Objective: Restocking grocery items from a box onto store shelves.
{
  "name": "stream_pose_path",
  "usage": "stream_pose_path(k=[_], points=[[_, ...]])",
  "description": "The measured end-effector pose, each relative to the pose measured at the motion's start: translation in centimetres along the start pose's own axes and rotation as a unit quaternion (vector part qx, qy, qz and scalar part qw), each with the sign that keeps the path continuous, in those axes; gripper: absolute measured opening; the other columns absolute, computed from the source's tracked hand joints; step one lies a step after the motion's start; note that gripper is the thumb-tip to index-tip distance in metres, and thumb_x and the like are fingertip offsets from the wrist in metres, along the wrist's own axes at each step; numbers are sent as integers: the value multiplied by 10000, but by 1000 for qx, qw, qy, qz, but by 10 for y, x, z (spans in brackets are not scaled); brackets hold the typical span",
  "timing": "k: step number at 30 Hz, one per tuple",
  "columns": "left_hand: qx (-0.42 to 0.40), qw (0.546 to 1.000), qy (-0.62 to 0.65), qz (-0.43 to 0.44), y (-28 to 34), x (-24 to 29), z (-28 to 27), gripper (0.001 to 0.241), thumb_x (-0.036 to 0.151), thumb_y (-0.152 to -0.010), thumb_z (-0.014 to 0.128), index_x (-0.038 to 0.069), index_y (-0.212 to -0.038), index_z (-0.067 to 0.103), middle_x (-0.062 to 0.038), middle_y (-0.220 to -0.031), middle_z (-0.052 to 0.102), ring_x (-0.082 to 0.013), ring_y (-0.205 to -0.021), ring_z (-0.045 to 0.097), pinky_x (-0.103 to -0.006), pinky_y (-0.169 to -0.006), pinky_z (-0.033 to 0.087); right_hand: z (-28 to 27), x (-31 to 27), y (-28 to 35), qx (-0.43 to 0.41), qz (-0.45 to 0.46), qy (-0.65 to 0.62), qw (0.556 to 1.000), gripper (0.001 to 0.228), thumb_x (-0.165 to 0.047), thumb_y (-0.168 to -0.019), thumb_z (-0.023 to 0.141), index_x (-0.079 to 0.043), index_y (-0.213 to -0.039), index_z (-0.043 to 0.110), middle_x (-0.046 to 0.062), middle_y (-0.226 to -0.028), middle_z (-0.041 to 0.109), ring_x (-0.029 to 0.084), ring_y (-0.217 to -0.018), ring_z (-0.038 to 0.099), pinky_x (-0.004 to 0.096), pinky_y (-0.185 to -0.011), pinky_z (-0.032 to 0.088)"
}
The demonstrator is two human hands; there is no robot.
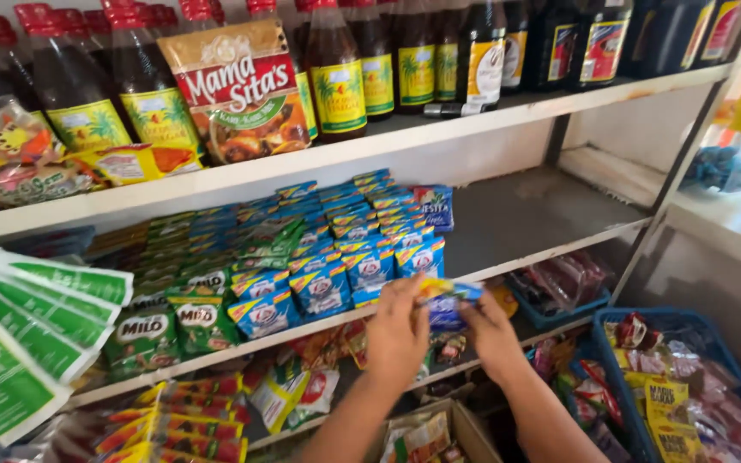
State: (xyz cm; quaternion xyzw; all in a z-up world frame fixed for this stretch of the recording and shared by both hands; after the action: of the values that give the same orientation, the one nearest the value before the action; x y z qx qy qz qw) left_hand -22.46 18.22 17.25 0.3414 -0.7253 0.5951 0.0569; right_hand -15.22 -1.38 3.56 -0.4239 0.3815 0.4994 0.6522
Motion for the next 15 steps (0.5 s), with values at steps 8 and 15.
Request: stream_pose_path(k=[8, 15], points=[[-55, 997, 35, 45, 2, -16, 97, 418, 11, -866, 649, 74, -1278, 615, -180, -1236, 608, -392, -1125, 641, -466, -970, 531, -55, -57, -69, 122, -125, -8, 985, 321, -23, -943, 522, -54, -1244, 629, 54, -1115, 675, 150, -1004, 637, 290, -888, 503], [-183, 980, -77, -7, -15, -72, 180, 587, 29, -804, 643, 26, -1374, 502, -257, -1213, 587, -454, -1097, 605, -508, -965, 500, -79, -46, -167, 146, -124, 116, 975, 355, -67, -933, 512, -45, -1270, 622, 81, -1061, 685, 161, -956, 619, 293, -856, 486]])
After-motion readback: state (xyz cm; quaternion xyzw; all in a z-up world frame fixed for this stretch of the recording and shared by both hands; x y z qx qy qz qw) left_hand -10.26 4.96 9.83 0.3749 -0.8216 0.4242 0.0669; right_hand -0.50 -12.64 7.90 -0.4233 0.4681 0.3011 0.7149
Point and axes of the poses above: each hand's wrist, its own y-axis away from the middle knuckle, its own z-axis out of the palm, x = y × z, the point moved 7 cm from there along -y, towards the middle knuckle
